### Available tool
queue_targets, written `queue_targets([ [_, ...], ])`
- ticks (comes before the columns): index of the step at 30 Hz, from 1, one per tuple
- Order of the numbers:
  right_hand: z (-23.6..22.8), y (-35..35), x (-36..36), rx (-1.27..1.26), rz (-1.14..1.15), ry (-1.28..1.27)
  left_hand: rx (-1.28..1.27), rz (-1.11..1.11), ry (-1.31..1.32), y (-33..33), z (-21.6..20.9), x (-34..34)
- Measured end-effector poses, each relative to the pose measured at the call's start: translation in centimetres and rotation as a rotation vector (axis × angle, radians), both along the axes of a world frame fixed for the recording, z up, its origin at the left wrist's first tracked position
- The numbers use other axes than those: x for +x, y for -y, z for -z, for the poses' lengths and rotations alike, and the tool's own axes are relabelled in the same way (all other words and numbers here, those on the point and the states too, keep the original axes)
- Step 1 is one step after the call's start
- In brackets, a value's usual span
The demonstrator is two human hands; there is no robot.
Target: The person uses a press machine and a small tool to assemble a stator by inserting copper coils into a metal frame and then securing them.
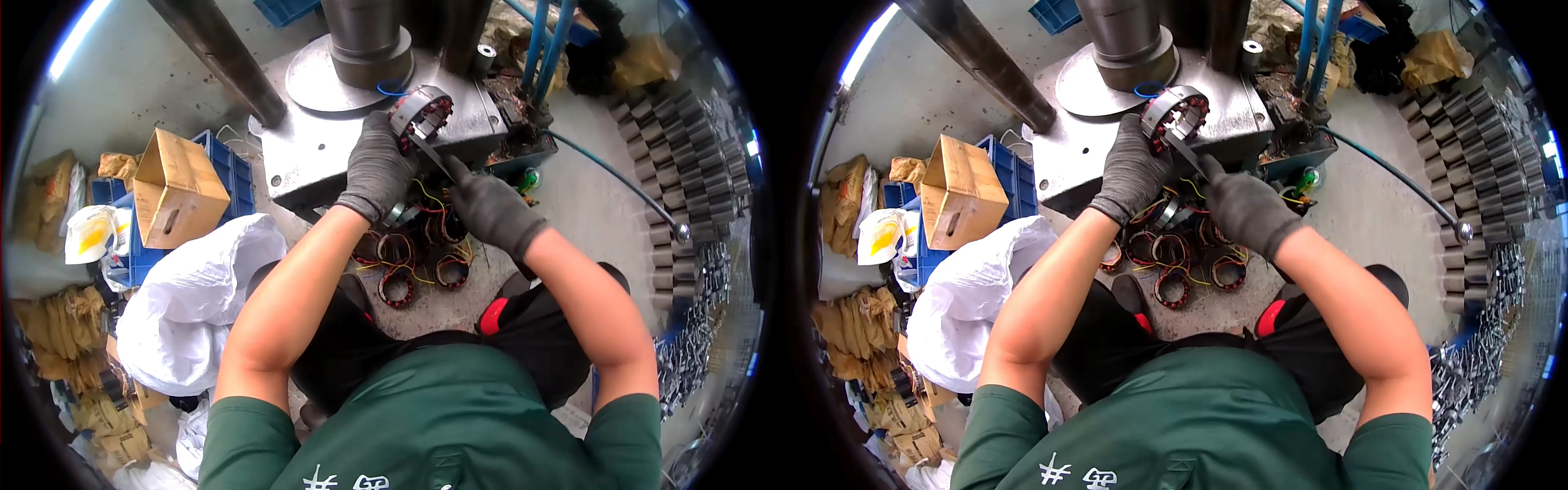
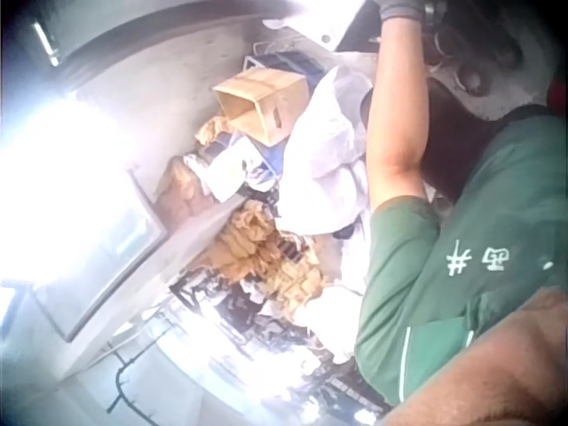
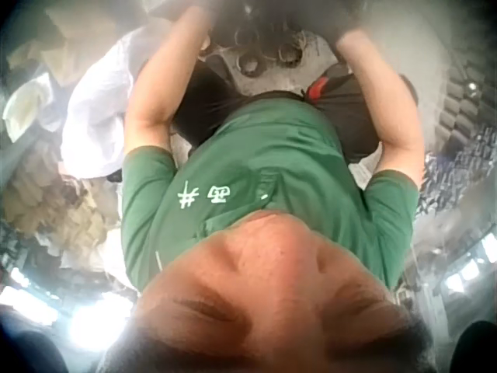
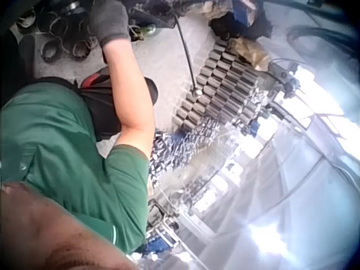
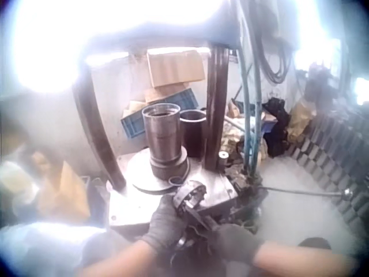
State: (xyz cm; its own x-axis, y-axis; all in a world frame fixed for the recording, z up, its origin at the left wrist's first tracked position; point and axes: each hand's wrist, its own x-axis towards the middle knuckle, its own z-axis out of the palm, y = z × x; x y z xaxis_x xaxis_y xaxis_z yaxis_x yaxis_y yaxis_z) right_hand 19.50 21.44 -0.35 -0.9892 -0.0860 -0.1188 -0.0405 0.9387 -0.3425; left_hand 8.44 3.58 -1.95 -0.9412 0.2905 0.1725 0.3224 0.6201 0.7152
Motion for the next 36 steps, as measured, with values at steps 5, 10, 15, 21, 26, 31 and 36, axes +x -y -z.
queue_targets([
  [5,0.2,0.2,2.2,0.024,-0.011,0.007,-0.015,-0.041,0.023,0.6,-0.3,-0.1],
  [10,0.1,0.8,3.2,0.027,-0.094,0.116,0.025,0.029,-0.015,1.1,0.3,-0.8],
  [15,-0.8,3.2,-2.5,0.063,0.042,0.173,0.066,0.071,-0.015,0.9,1.3,-1.6],
  [21,-2.0,0.9,2.9,0.182,0.037,0.173,0.050,0.039,0.013,1.0,1.1,-1.4],
  [26,-1.4,2.2,0.5,0.182,-0.050,-0.019,0.065,0.094,-0.031,0.1,1.7,-2.0],
  [31,-2.9,4.1,-1.5,0.239,0.007,0.107,0.125,0.040,-0.022,0.2,1.5,-1.7],
  [36,-4.1,1.8,2.7,0.278,0.031,0.377,-0.008,0.028,-0.009,0.7,-0.3,-0.8],
])
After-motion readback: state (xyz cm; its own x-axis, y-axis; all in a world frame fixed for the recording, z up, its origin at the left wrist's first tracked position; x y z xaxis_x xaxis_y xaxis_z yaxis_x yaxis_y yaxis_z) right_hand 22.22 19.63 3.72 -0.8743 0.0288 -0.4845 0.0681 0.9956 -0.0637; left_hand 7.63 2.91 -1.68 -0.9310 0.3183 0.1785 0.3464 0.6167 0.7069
